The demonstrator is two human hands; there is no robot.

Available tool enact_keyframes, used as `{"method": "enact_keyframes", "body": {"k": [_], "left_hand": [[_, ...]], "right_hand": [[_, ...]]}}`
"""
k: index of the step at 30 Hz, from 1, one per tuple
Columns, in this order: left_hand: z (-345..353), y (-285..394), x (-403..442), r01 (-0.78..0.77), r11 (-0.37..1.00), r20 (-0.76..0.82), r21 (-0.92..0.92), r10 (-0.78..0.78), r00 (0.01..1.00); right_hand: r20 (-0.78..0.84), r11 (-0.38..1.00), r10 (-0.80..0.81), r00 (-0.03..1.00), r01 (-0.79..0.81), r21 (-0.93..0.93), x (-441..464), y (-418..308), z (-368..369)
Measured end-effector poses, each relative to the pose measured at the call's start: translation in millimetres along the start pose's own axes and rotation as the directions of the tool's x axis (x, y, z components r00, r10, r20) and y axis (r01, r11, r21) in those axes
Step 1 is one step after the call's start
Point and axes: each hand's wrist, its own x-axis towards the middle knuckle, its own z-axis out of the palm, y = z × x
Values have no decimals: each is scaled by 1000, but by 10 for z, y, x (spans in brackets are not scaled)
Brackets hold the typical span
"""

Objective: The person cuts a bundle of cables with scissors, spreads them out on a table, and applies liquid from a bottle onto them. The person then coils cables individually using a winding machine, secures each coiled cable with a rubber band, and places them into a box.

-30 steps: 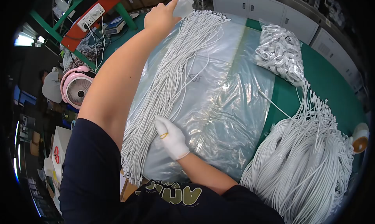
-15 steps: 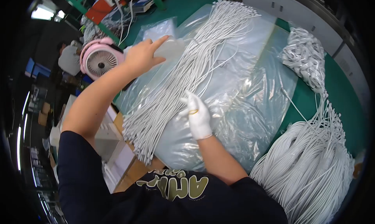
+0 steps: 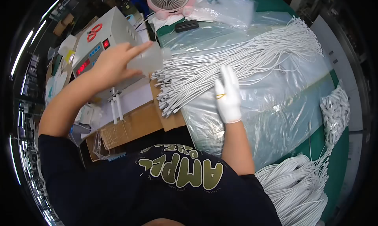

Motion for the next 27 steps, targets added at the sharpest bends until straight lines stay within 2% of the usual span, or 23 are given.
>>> {"method": "enact_keyframes", "body": {"k": [1,2,5,6,9,10,13,14,17,21,27], "left_hand": [[9,21,-147,6,1000,13,-25,-5,1000],[-13,82,-269,-24,999,21,-27,25,999],[110,101,-540,-36,998,-30,-44,35,999],[124,99,-583,-25,998,-36,-51,23,999],[166,100,-684,9,998,-52,-59,-12,999],[189,71,-678,22,998,-68,-52,-26,997],[193,51,-708,60,995,-55,-76,-64,996],[170,43,-710,70,994,-44,-85,-74,996],[130,147,-771,15,995,-51,-103,-20,998],[152,149,-768,33,996,-32,-83,-36,999],[183,82,-613,102,993,-118,-54,-107,987]], "right_hand": [[107,960,-141,984,162,-228,-17,-5,37],[165,917,-165,972,213,-337,-59,-35,88],[445,966,97,890,25,-259,-78,-453,46],[521,966,79,850,63,-250,-98,-561,68],[376,923,-349,858,384,-20,-254,-465,238],[349,901,-402,847,433,-13,-255,-453,244],[223,958,-228,948,179,222,-292,-280,323],[168,963,-237,957,209,173,-293,-249,311],[67,987,20,998,-31,155,-281,-191,260],[-71,971,120,990,-103,217,-253,-114,281],[-65,953,146,987,-122,277,-215,-61,280]]}}
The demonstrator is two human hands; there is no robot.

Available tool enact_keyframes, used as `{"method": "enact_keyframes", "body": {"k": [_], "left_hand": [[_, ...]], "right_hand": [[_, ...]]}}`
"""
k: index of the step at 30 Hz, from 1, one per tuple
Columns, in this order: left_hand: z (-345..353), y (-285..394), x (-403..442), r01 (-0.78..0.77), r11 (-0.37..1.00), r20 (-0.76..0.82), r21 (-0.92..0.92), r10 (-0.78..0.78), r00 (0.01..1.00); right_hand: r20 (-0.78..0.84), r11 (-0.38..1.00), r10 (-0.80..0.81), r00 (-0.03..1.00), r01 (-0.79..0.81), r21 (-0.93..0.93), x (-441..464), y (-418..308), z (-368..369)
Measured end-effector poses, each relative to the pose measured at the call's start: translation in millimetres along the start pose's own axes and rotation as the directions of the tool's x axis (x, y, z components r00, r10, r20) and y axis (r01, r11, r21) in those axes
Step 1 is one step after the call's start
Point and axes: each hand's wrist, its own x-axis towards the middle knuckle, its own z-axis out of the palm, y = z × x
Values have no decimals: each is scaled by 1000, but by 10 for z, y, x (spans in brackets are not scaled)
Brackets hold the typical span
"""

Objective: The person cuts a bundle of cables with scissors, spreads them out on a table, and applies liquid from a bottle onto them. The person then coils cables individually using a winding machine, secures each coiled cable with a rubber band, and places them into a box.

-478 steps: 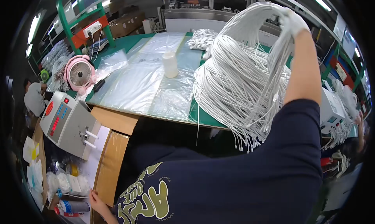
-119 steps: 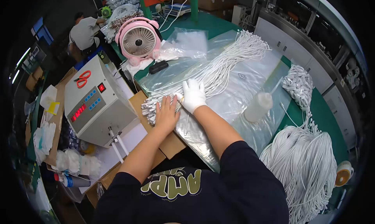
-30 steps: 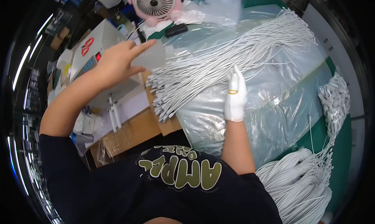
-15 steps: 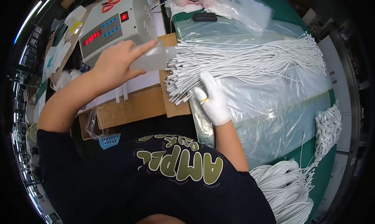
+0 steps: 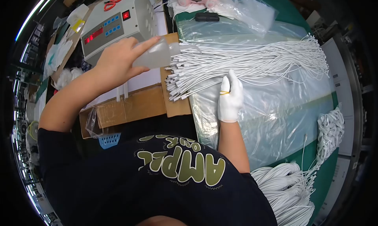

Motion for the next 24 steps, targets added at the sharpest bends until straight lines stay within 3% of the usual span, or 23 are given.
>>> {"method": "enact_keyframes", "body": {"k": [5,8,13,16,19,24], "left_hand": [[116,-49,222,-20,997,-76,78,26,997],[95,-18,355,31,998,-43,58,-28,999],[64,140,371,-35,999,9,12,35,999],[85,219,370,-109,993,-3,-47,109,994],[137,272,382,-164,983,-12,-81,164,986],[166,332,431,-198,975,4,-104,199,980]], "right_hand": [[21,996,31,999,-32,84,5,-18,8],[11,990,66,998,-67,125,-27,4,-8],[-28,992,109,994,-107,69,70,-48,-106],[-88,935,190,978,-153,322,86,-97,-120],[-95,958,225,970,-203,201,123,-74,-159],[-94,946,253,963,-226,232,134,-90,-177]]}}
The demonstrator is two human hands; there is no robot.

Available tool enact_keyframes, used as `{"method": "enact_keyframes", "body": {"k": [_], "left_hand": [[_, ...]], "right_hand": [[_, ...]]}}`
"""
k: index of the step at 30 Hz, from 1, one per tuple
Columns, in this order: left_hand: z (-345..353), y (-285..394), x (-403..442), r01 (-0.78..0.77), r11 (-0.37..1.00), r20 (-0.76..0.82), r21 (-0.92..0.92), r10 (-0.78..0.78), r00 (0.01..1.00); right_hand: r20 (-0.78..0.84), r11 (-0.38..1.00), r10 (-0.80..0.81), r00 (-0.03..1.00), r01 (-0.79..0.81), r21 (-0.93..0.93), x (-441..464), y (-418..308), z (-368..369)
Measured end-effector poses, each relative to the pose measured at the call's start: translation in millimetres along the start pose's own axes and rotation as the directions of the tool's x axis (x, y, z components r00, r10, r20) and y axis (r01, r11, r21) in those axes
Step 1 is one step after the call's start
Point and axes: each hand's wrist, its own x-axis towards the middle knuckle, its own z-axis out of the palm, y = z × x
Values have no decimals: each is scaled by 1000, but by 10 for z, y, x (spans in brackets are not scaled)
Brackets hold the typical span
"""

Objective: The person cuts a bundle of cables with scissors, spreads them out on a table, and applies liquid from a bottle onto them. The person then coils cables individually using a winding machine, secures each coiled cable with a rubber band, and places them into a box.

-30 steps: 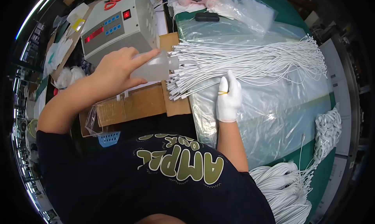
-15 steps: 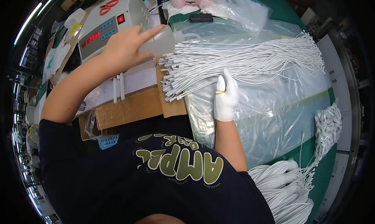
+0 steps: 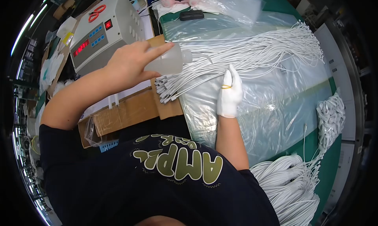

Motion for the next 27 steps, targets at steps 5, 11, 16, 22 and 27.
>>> {"method": "enact_keyframes", "body": {"k": [5,11,16,22,27], "left_hand": [[92,-11,190,-32,999,-10,1,32,999],[281,150,1040,-106,994,-216,41,112,970],[239,566,2145,-103,995,-231,-5,99,968],[150,1106,3220,-60,998,-294,-9,55,954],[121,1349,3737,4,999,-365,-34,-16,931]], "right_hand": [[-2,969,39,999,-37,246,80,291,18],[-14,996,-11,1000,12,85,57,201,10],[-39,998,-68,997,67,-22,63,196,-13],[-21,1000,-25,999,25,-14,87,135,-77],[-15,997,-1,1000,2,71,86,81,-74]]}}
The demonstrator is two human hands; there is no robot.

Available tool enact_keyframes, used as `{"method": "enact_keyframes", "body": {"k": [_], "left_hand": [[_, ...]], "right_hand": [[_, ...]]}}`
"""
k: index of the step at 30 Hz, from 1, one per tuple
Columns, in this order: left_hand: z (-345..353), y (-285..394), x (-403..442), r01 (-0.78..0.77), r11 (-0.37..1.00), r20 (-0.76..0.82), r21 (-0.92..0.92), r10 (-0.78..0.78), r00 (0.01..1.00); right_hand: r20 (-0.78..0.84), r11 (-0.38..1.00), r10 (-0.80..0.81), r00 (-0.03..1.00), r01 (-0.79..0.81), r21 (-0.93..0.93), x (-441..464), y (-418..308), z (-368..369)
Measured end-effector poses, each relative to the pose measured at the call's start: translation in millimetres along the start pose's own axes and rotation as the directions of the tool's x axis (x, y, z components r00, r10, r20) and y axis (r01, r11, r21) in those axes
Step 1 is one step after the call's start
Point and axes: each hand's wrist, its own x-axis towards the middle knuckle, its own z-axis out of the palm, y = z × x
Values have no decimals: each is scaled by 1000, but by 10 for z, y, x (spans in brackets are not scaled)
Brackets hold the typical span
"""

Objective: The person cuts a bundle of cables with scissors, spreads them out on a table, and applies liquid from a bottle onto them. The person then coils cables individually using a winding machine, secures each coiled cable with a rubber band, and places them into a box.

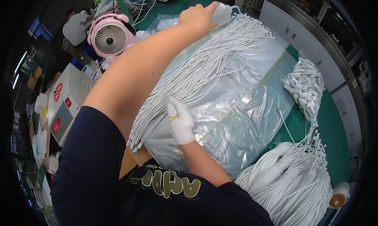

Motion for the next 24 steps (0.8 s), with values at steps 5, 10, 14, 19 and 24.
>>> {"method": "enact_keyframes", "body": {"k": [5,10,14,19,24], "left_hand": [[33,36,237,61,998,-75,29,-59,995],[-80,-223,-24,61,998,80,24,-63,995],[-323,-729,-753,-12,1000,298,-4,12,954],[-868,-1402,-1777,2,989,518,146,-78,852],[-1254,-1729,-2548,231,965,527,-125,-133,840]], "right_hand": [[11,998,41,999,-41,42,14,-25,-8],[-46,999,19,999,-21,-32,61,-9,-80],[-87,998,22,996,-16,68,80,192,-13],[69,968,177,982,-186,167,-39,-208,5],[144,989,18,989,-39,145,-168,-289,92]]}}
